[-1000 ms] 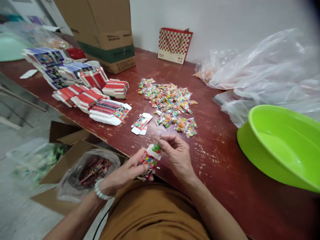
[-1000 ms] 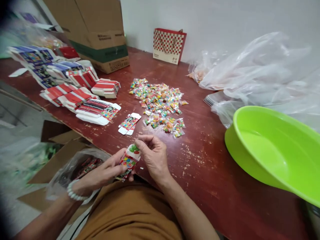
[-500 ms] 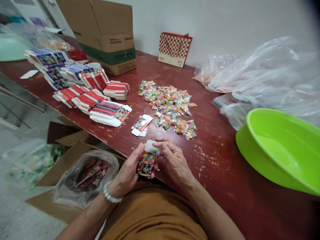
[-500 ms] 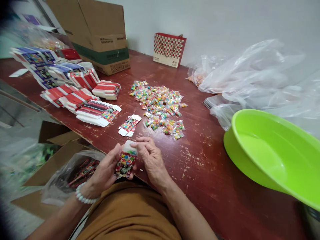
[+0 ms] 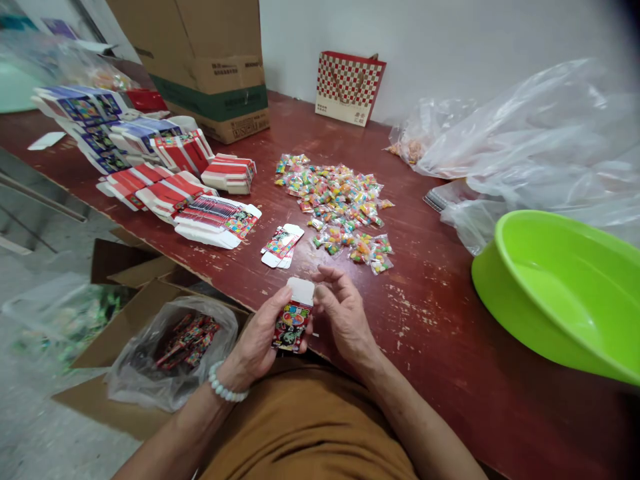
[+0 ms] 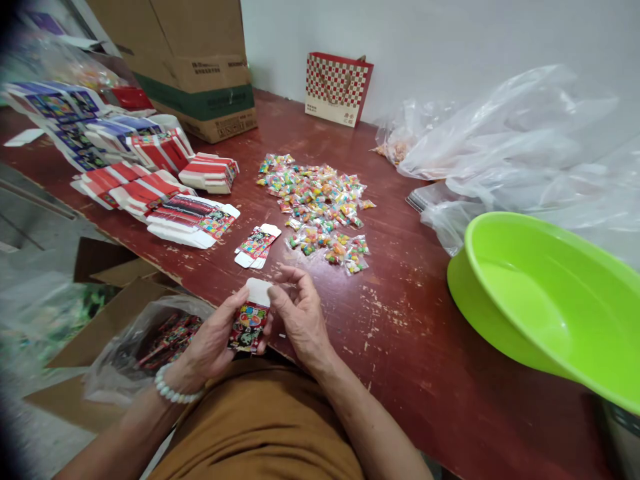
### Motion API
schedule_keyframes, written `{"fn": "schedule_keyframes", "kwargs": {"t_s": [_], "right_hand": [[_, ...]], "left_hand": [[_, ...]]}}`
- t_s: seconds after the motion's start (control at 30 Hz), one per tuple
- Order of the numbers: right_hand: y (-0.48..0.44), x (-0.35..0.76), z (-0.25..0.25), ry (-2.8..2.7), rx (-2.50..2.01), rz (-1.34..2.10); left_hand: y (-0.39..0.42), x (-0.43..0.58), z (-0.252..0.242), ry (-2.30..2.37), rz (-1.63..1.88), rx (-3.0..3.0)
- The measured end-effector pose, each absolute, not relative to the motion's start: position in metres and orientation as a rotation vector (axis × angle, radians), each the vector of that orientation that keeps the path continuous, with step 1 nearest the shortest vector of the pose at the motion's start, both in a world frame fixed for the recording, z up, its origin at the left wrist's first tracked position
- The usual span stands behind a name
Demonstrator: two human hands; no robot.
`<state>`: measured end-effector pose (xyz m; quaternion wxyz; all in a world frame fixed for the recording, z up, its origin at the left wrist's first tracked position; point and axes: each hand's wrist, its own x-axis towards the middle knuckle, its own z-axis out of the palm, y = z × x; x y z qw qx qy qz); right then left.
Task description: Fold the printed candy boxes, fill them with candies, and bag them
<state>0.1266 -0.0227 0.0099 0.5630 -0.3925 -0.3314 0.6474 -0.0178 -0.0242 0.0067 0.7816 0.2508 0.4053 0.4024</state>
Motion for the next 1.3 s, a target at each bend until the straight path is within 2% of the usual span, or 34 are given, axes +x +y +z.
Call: {"fn": "schedule_keyframes", "kwargs": {"t_s": [0.1,0.3,0.37,0.47,0.53,0.6,0.73,0.9,1.0,1.2,1.3], "right_hand": [[-0.024,0.13,0.009,-0.792,-0.936,1.528],[-0.021,0.132,0.006,-0.911,-0.932,1.772],[-0.021,0.133,0.006,-1.067,-1.002,1.593],[-0.022,0.137,0.008,-1.394,-1.018,1.136],[-0.021,0.141,0.01,-1.561,-0.932,1.03],[-0.021,0.143,0.011,-1.582,-0.882,1.135],[-0.019,0.139,0.009,-1.257,-0.953,1.509],[-0.015,0.13,0.011,-1.08,-0.997,1.614],[-0.014,0.131,0.014,-1.172,-1.012,1.505],[-0.019,0.135,0.008,-1.685,-0.942,1.019],[-0.023,0.129,0.001,-1.769,-0.961,0.971]], "left_hand": [[-0.025,-0.017,0.008,0.882,0.885,0.494],[-0.029,-0.011,0.005,0.907,0.957,0.62],[-0.029,-0.011,0.004,0.895,0.94,0.616],[-0.027,-0.013,0.005,0.803,0.853,0.48],[-0.026,-0.015,0.008,0.733,0.808,0.41],[-0.025,-0.016,0.01,0.703,0.798,0.394],[-0.025,-0.014,0.011,0.739,0.822,0.433],[-0.026,-0.013,0.007,0.77,0.858,0.467],[-0.024,-0.016,0.006,0.796,0.849,0.453],[-0.02,-0.012,0.007,0.8,0.981,0.367],[-0.021,-0.014,0.008,0.846,1.024,0.379]]}}
